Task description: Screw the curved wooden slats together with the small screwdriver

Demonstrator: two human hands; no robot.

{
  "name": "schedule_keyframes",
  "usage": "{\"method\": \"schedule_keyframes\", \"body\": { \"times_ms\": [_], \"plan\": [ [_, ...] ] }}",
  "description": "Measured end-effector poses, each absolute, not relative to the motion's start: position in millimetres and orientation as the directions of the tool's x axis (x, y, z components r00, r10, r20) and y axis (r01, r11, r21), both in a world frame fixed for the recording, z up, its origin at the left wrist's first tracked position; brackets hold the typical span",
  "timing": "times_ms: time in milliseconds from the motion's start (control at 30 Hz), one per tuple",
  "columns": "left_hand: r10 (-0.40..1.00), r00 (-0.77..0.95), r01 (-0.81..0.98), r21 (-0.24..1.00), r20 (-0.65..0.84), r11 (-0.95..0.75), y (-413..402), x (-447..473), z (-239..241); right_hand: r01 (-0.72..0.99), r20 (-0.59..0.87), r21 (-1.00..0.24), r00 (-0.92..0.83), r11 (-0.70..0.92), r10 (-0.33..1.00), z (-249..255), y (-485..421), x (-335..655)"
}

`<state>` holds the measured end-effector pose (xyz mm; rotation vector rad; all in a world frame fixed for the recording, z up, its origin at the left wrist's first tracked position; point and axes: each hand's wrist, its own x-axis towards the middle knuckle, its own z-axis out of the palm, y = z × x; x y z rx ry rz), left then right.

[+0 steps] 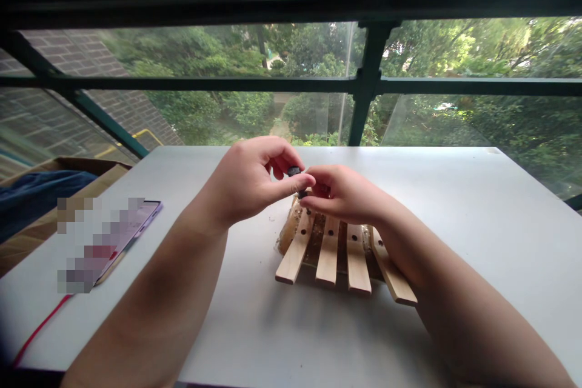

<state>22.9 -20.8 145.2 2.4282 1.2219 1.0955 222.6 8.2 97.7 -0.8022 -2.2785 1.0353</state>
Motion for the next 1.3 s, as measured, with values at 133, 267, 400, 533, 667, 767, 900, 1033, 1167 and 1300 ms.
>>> {"method": "schedule_keyframes", "body": {
  "times_ms": [133, 267, 400, 533, 667, 767, 900, 1033, 1167, 1300],
  "plan": [
    [0.777, 0.320, 0.653, 0.468, 0.542, -0.595, -21.1, 25.4, 142.7, 0.330, 0.192, -0.779, -0.685, 0.534, 0.703, 93.3, 8.6, 223.9],
    [0.779, 0.277, 0.671, 0.467, 0.562, -0.575, -21.3, 27.2, 140.2, 0.373, 0.184, -0.740, -0.687, 0.559, 0.703, 92.3, 9.9, 225.8],
    [0.784, 0.278, 0.651, 0.491, 0.555, -0.578, -21.2, 29.1, 139.3, 0.354, 0.202, -0.745, -0.687, 0.565, 0.698, 94.5, 9.6, 224.4],
    [0.797, 0.300, 0.590, 0.555, 0.524, -0.587, -22.4, 29.2, 140.7, 0.342, 0.234, -0.750, -0.663, 0.566, 0.711, 98.7, 7.0, 221.6],
    [0.818, 0.353, 0.533, 0.621, 0.454, -0.575, -25.0, 25.4, 144.5, 0.349, 0.232, -0.743, -0.665, 0.570, 0.710, 101.1, 5.7, 221.2],
    [0.824, 0.360, 0.506, 0.650, 0.438, -0.567, -26.6, 21.9, 146.8, 0.351, 0.209, -0.754, -0.673, 0.555, 0.710, 101.1, 6.0, 222.1],
    [0.821, 0.367, 0.469, 0.675, 0.438, -0.569, -27.1, 19.4, 146.9, 0.336, 0.214, -0.762, -0.676, 0.553, 0.705, 100.5, 6.6, 223.5],
    [0.810, 0.378, 0.449, 0.676, 0.449, -0.584, -26.8, 18.7, 145.8, 0.299, 0.228, -0.765, -0.702, 0.570, 0.674, 100.7, 6.5, 223.7],
    [0.808, 0.365, 0.463, 0.662, 0.463, -0.589, -26.7, 18.6, 145.9, 0.295, 0.228, -0.760, -0.713, 0.579, 0.663, 101.9, 5.3, 222.8],
    [0.807, 0.373, 0.471, 0.656, 0.458, -0.590, -26.2, 18.8, 146.4, 0.324, 0.237, -0.738, -0.697, 0.592, 0.677, 102.3, 5.3, 222.7]
  ]
}}
